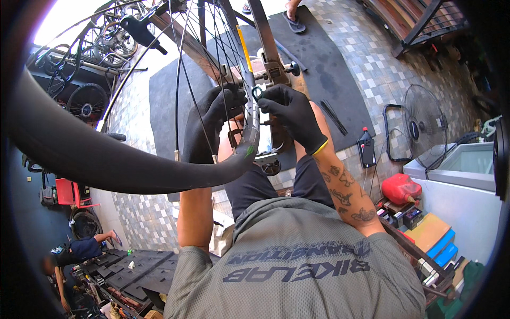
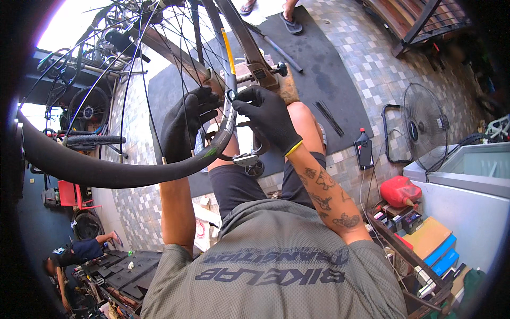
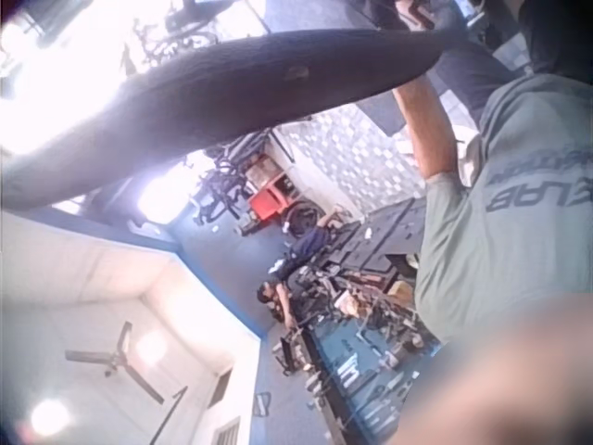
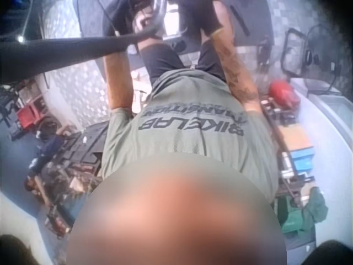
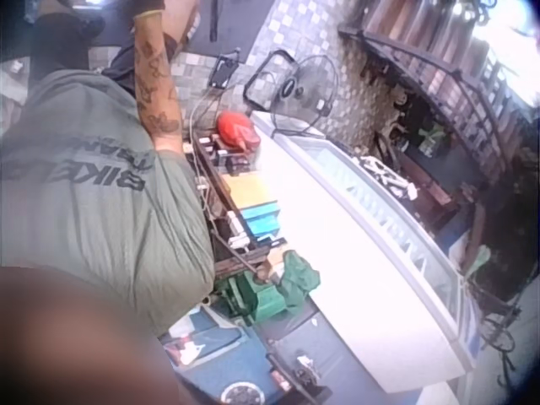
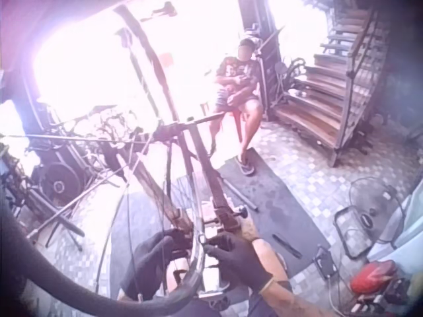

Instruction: The person uses a small green valve tool to inflate a bicycle tire mounted on a repair stand. They repeatedly attach the tool to the valve, pump air, detach, and reattach while rotating the wheel to check alignment. The tire is gradually inflated throughout the clip.

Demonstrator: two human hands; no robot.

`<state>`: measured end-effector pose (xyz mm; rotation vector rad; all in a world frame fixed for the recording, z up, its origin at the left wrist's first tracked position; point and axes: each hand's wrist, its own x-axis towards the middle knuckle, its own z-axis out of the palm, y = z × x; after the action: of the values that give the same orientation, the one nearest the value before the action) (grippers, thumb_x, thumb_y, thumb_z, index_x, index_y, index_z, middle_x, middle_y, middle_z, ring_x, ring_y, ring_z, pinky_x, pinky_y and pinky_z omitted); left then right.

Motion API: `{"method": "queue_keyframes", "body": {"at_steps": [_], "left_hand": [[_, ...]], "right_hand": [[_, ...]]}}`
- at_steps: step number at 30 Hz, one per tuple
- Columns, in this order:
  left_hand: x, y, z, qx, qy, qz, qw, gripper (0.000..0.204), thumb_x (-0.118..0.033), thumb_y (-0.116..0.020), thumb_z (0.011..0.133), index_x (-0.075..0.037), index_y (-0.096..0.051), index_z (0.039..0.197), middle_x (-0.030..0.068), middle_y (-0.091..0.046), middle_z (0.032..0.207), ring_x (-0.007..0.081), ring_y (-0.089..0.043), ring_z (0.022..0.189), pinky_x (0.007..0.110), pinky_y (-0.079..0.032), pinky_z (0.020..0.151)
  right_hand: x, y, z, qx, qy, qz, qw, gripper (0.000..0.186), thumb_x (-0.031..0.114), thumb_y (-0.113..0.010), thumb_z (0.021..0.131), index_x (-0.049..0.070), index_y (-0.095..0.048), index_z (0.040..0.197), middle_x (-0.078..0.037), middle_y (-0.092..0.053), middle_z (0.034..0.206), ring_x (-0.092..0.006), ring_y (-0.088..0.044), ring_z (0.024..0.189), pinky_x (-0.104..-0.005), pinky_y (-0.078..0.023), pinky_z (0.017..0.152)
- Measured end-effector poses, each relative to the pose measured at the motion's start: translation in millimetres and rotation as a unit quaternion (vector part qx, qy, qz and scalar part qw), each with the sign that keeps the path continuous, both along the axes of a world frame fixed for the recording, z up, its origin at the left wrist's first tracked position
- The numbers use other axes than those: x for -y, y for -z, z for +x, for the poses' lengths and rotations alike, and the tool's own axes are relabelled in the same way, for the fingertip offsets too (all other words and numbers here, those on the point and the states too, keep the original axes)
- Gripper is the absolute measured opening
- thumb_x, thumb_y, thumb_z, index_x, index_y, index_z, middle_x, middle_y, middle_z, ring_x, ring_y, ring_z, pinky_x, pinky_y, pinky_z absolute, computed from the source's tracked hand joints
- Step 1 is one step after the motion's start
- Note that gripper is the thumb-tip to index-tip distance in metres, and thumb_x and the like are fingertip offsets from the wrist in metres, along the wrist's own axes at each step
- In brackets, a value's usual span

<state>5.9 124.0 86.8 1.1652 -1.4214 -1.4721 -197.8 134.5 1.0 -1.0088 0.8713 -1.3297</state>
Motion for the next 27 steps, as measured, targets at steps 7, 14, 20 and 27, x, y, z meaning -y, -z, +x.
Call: {"method": "queue_keyframes", "body": {"at_steps": [7,14,20,27], "left_hand": [[4,5,4,0.021,0.013,-0.044,0.999,0.062,-0.043,-0.051,0.107,0.010,-0.055,0.139,0.0215,-0.066,0.131,0.0293,-0.064,0.122,0.042,-0.046,0.107],[4,8,7,0.073,0.005,-0.072,0.995,0.061,-0.046,-0.052,0.106,0.005,-0.058,0.139,0.0184,-0.065,0.132,0.0265,-0.062,0.124,0.041,-0.045,0.108],[10,30,16,0.011,0.015,-0.102,0.995,0.055,-0.041,-0.056,0.105,0.005,-0.061,0.135,0.0154,-0.067,0.128,0.0222,-0.062,0.121,0.036,-0.045,0.106],[9,28,12,-0.057,0.001,-0.206,0.977,0.047,-0.036,-0.064,0.101,0.005,-0.067,0.124,0.0182,-0.070,0.111,0.0254,-0.067,0.102,0.036,-0.051,0.094]], "right_hand": [[16,-5,13,-0.108,-0.005,-0.059,0.992,0.024,0.016,-0.075,0.092,-0.004,-0.074,0.105,-0.008,-0.075,0.090,-0.0090,-0.068,0.079,-0.0276,-0.055,0.072],[23,0,11,-0.119,-0.043,-0.064,0.990,0.024,0.017,-0.075,0.092,-0.003,-0.075,0.106,-0.008,-0.075,0.091,-0.0100,-0.068,0.081,-0.0276,-0.054,0.074],[28,-16,4,-0.110,-0.114,-0.040,0.987,0.026,0.014,-0.075,0.093,-0.003,-0.074,0.112,-0.006,-0.075,0.097,-0.0097,-0.067,0.087,-0.0273,-0.054,0.078],[28,-19,2,-0.090,-0.147,-0.045,0.984,0.041,0.008,-0.071,0.095,-0.003,-0.062,0.133,-0.007,-0.072,0.114,-0.0123,-0.068,0.101,-0.0273,-0.054,0.089]]}}
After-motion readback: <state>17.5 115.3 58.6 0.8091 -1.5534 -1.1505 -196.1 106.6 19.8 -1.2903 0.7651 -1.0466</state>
